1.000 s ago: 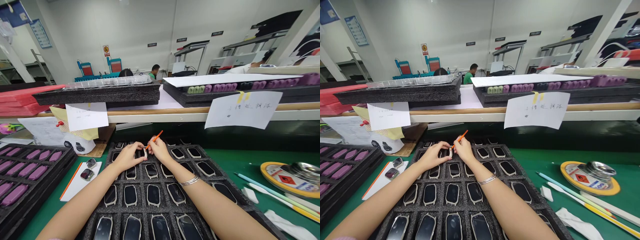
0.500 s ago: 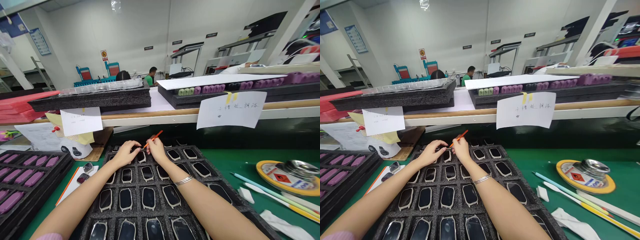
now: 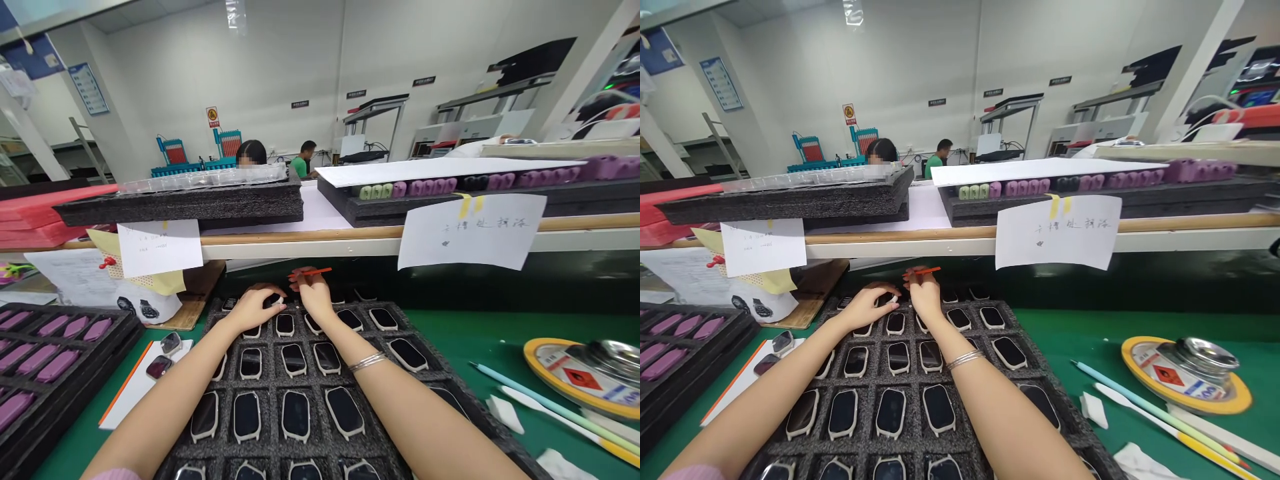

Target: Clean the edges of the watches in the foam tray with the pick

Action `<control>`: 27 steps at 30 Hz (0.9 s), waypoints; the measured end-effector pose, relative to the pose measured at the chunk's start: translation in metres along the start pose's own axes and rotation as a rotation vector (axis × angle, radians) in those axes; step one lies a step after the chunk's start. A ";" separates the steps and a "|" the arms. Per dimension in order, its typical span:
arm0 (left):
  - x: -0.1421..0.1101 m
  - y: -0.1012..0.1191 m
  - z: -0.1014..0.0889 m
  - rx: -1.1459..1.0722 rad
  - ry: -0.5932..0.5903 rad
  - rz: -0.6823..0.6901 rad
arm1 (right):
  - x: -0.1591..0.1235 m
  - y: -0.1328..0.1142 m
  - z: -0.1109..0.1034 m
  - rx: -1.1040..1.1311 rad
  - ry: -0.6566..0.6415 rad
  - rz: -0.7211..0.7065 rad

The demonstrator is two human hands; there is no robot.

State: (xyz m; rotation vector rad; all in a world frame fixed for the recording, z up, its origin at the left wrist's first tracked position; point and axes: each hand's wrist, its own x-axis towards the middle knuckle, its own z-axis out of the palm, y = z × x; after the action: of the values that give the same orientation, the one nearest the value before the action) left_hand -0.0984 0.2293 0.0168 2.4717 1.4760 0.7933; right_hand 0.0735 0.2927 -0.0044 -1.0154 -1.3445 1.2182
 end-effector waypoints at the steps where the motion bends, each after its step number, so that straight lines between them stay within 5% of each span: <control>1: 0.001 0.000 0.001 -0.001 0.008 -0.009 | 0.001 0.002 0.002 -0.008 -0.023 -0.001; 27: -0.001 -0.006 0.012 0.001 0.077 -0.167 | 0.004 0.015 0.001 -0.187 -0.163 0.047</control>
State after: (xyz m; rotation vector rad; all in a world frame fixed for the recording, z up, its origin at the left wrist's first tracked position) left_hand -0.0970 0.2329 0.0042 2.3044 1.6829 0.8634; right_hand 0.0711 0.2985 -0.0186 -1.1026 -1.5928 1.2493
